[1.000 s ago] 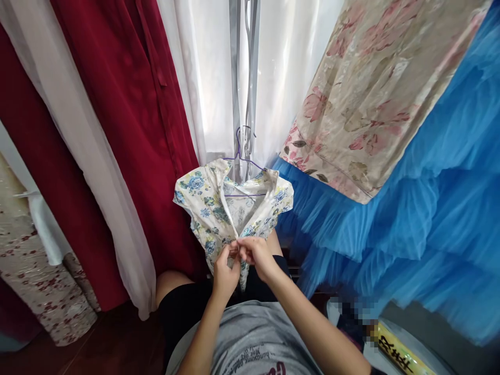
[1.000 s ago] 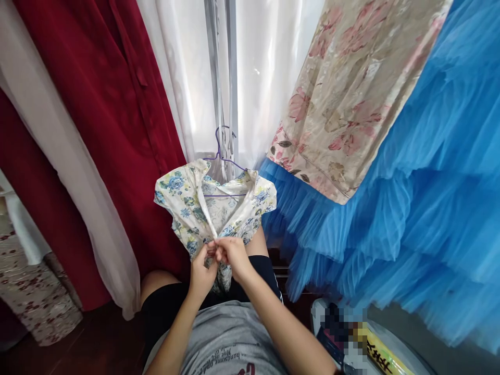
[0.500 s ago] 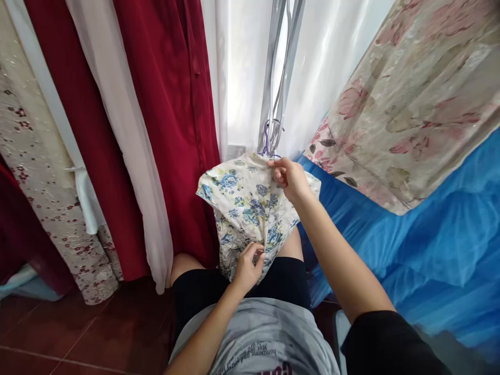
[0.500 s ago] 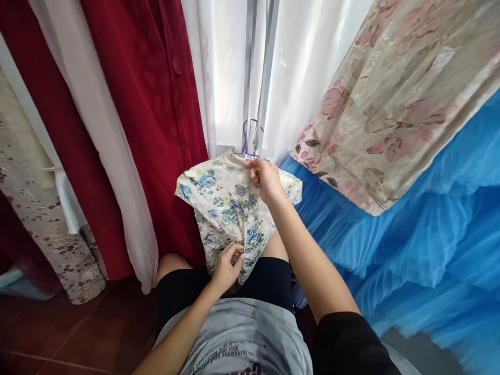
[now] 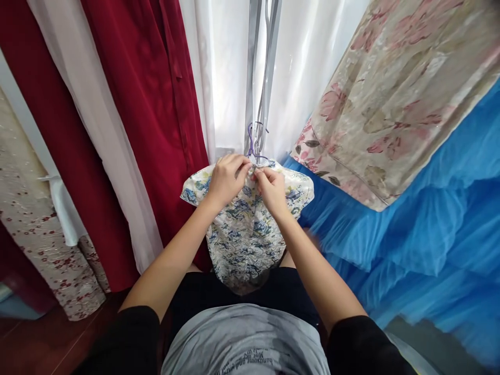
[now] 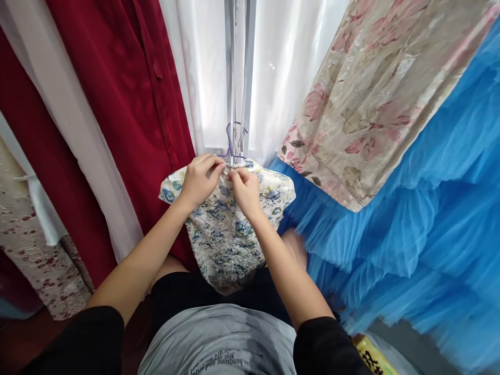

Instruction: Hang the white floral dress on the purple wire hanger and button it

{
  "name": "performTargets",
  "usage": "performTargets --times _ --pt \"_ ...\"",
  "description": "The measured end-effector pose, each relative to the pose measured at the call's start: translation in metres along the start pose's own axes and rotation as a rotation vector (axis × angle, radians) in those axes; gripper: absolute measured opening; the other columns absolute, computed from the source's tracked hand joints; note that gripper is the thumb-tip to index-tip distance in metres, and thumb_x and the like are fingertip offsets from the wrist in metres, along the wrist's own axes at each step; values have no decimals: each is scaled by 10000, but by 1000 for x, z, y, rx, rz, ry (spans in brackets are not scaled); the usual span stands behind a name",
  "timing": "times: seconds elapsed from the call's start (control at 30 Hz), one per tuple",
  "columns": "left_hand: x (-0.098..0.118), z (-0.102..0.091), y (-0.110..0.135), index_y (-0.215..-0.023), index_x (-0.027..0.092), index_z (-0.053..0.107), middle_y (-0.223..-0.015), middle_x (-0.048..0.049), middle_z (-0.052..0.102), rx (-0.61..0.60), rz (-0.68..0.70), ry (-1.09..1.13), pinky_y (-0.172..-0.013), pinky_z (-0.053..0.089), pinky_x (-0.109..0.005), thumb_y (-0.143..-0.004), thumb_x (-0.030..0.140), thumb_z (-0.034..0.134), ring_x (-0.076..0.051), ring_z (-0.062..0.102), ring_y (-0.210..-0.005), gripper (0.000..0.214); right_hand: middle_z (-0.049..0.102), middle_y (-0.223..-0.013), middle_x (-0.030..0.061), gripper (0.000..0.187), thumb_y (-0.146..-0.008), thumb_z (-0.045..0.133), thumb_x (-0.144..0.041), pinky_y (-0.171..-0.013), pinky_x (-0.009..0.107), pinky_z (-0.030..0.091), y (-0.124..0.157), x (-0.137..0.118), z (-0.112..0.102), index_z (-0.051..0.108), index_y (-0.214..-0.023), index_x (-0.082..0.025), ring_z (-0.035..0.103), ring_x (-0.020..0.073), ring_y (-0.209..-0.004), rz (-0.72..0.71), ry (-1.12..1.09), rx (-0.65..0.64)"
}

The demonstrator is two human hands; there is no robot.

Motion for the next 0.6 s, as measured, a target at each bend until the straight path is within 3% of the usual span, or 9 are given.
performTargets --times 0.1,0.17,0.27,0.37,0.47,0.53,0.6 --pt "-6 -17 -4 -935 161 665 -901 -34 685 134 -60 -6 -849 447 -303 -1013 279 542 -179 627 -895 187 471 -589 -16 318 -918 502 -354 -611 264 351 14 25 15 552 -637 -216 437 153 -618 -3 45 19" --pt "-28 -36 -5 -940 157 662 -888 -30 677 249 -156 48 -804 454 -270 -1018 300 527 -157 623 -858 211 467 -588 -15 317 -904 500 -345 -605 266 343 28 44 23 543 -617 -216 432 154 -612 69 30 -8" --pt "-86 -70 9 -906 148 662 -856 -26 663 457 -334 142 -768 459 -238 -984 315 554 -139 611 -820 214 445 -552 -27 299 -875 524 -358 -558 266 311 50 58 30 553 -611 -220 407 144 -562 192 -59 -56" --pt "-145 -87 53 -840 134 655 -805 -16 642 640 -573 275 -770 460 -225 -899 317 621 -123 594 -787 196 416 -489 -47 289 -859 550 -361 -525 268 293 65 53 37 573 -607 -220 370 125 -492 247 -142 -104" --pt "-174 -66 121 -792 151 591 -739 15 602 686 -974 499 -680 443 -211 -841 432 644 -99 553 -677 290 425 -438 -49 291 -857 560 -346 -497 266 288 75 48 42 600 -604 -207 364 113 -441 290 -241 -139" --pt "-164 -41 160 -778 158 564 -725 4 612 629 -1056 545 -629 439 -225 -796 541 657 -113 562 -646 394 433 -427 -45 286 -848 574 -362 -465 259 265 84 57 37 613 -619 -196 341 104 -417 362 -341 -90" --pt "-142 -10 193 -799 149 595 -722 -19 641 519 -1098 602 -623 463 -251 -729 627 692 -141 601 -644 493 399 -428 -59 261 -808 607 -403 -417 250 222 98 78 16 615 -650 -195 283 93 -390 476 -467 84"
Point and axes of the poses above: each hand's wrist, its own y-axis away from the middle knuckle, its own z-axis out of the palm, x = y × z, the point moved 5 cm from there along -y, towards the middle knuckle
